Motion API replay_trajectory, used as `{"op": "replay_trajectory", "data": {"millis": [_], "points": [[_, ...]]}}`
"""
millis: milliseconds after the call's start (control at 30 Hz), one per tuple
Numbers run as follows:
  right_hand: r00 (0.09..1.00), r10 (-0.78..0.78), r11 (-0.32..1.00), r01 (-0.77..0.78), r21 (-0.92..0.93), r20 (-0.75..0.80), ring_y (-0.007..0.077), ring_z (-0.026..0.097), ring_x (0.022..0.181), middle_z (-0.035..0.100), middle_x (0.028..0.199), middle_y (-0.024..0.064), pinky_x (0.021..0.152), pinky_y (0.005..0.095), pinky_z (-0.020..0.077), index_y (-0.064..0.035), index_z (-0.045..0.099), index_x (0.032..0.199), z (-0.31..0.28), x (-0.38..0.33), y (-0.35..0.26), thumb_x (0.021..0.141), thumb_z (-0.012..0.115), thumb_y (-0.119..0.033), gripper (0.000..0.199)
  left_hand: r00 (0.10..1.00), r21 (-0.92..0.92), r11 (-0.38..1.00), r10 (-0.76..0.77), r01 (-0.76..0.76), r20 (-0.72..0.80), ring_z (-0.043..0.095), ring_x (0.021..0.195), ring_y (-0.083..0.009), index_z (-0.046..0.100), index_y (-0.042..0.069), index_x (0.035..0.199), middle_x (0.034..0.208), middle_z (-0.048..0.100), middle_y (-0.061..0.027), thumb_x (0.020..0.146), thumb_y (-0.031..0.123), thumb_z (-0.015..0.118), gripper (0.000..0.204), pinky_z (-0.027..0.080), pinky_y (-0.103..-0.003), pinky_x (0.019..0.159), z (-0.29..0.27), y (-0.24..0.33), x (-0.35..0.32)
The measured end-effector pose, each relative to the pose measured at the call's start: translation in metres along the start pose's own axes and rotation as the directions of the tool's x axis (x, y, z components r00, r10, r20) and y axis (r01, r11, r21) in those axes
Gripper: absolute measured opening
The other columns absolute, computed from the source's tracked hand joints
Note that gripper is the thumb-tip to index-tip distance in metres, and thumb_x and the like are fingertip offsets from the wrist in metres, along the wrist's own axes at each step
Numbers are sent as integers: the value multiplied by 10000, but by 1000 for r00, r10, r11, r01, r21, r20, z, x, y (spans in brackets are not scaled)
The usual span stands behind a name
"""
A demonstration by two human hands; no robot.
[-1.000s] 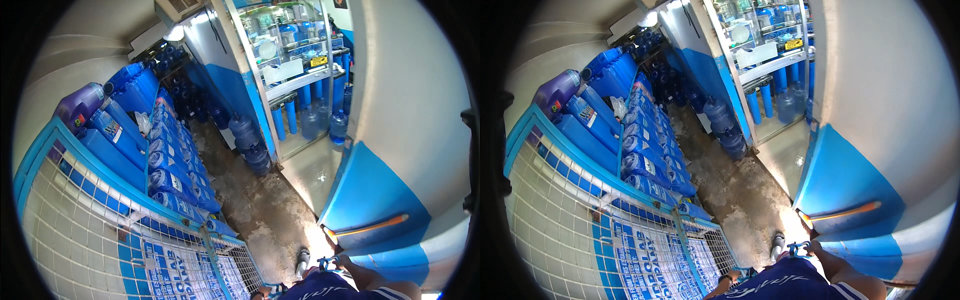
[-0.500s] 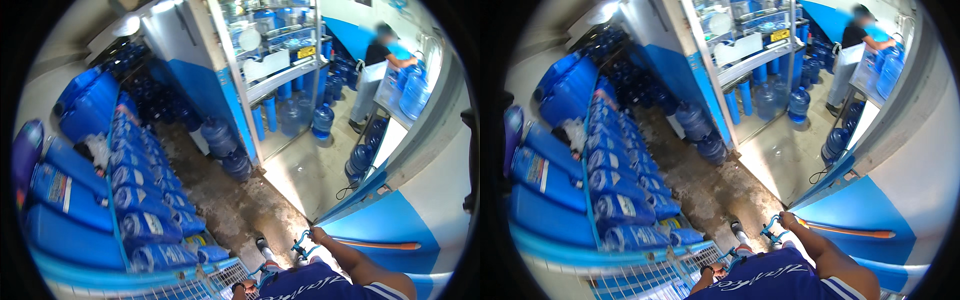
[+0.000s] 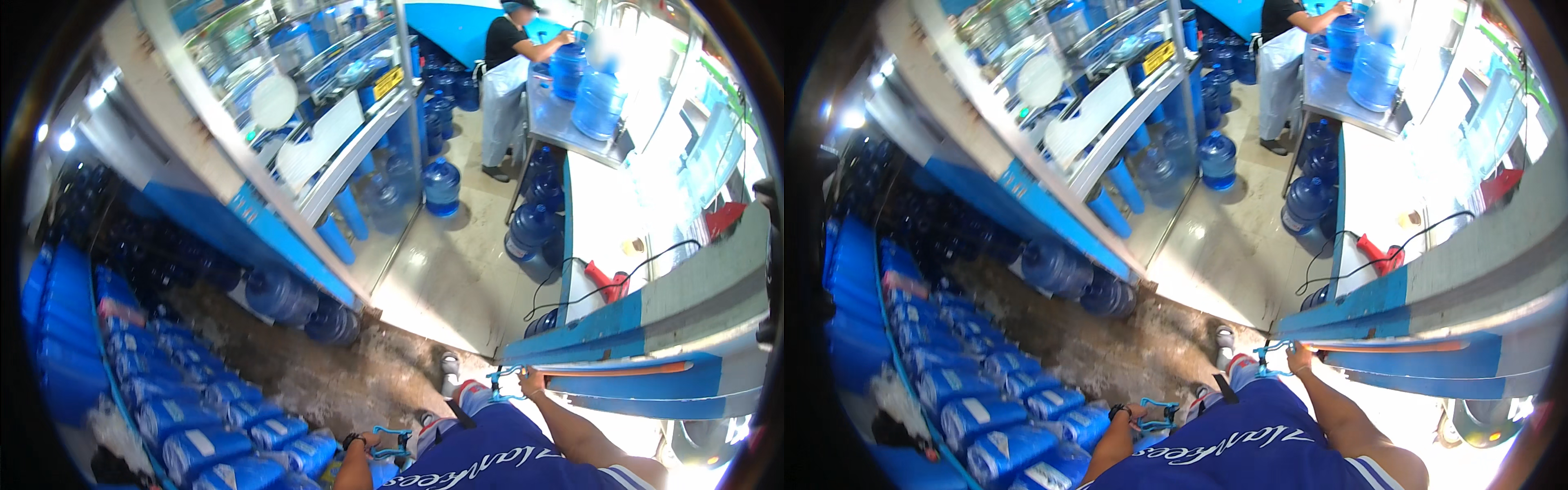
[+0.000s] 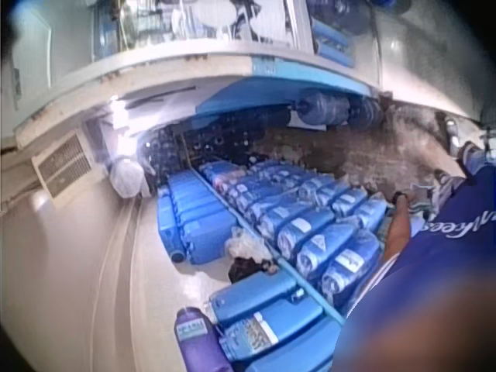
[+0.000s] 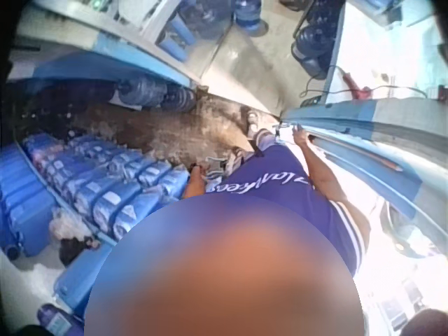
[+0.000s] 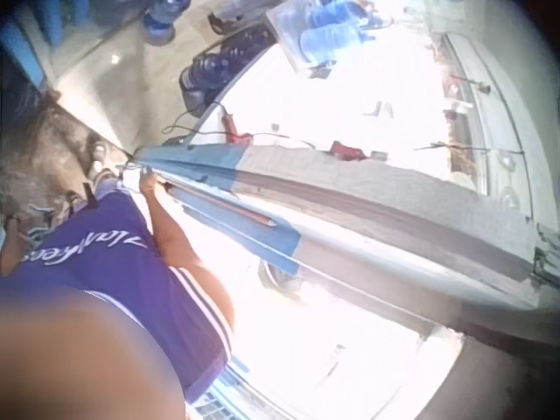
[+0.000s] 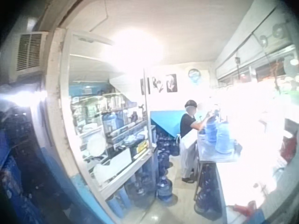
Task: The person repeatedly carries large blue water jugs from a shop to a three-wheeled vehicle and loads them into the cargo bed. They use a blue plastic jug lifter to grip and transport the jugs, and a red heat gun to shrink-wrap the caps. The person also places empty lifters on a counter and arranges the jugs in the vehicle.
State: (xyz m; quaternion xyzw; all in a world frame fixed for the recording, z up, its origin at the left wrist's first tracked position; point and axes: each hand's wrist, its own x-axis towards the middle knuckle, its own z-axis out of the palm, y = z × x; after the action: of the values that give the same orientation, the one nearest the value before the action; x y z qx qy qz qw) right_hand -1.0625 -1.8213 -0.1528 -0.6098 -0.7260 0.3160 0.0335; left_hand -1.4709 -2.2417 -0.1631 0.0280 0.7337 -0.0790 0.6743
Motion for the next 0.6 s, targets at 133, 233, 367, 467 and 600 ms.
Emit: {"op": "replay_trajectory", "data": {"millis": [133,233,367,467,600], "points": [[984,154,957,-171,235,88,317,706,1043,703,1133,240,954,419,526,-61,608,1343,14,26,-44,917,650,-193,448,968,187,951,233,-247,96,746,820,-330,678,-29,1103,983,727,-243,846,145,594,322,587,-439,612,-71,45,-7],[1000,19,999,-19,49,2,337,708,1041,729,1043,208,895,451,535,-64,655,1245,-7,90,-100,941,609,-187,331,852,98,945,324,-312,-411,744,775,-306,701,-31,1000,832,718,-234,873,96,608,203,576,-444,655,-110,97,-16],[981,20,973,-64,222,194,437,637,1072,689,1086,246,900,500,524,-81,678,1188,-46,189,-166,921,607,-212,306,756,-267,798,322,-541,-569,718,753,-283,694,0,1015,859,724,-215,892,120,640,179,577,-452,640,-166,153,-29],[984,-160,987,158,37,82,425,653,1033,695,1053,246,895,510,530,-78,685,1177,-64,253,-199,892,629,-189,311,836,-527,681,245,-509,-490,705,755,-291,632,6,1152,934,717,-213,906,101,643,264,601,-438,600,-190,180,-40],[984,-136,991,134,25,119,438,652,1018,688,1065,250,904,513,527,-77,692,1175,-76,317,-227,867,646,-175,327,893,-725,536,145,-433,-426,699,759,-318,540,2,1277,967,685,-217,915,59,633,378,636,-450,576,-218,241,-44]]}}
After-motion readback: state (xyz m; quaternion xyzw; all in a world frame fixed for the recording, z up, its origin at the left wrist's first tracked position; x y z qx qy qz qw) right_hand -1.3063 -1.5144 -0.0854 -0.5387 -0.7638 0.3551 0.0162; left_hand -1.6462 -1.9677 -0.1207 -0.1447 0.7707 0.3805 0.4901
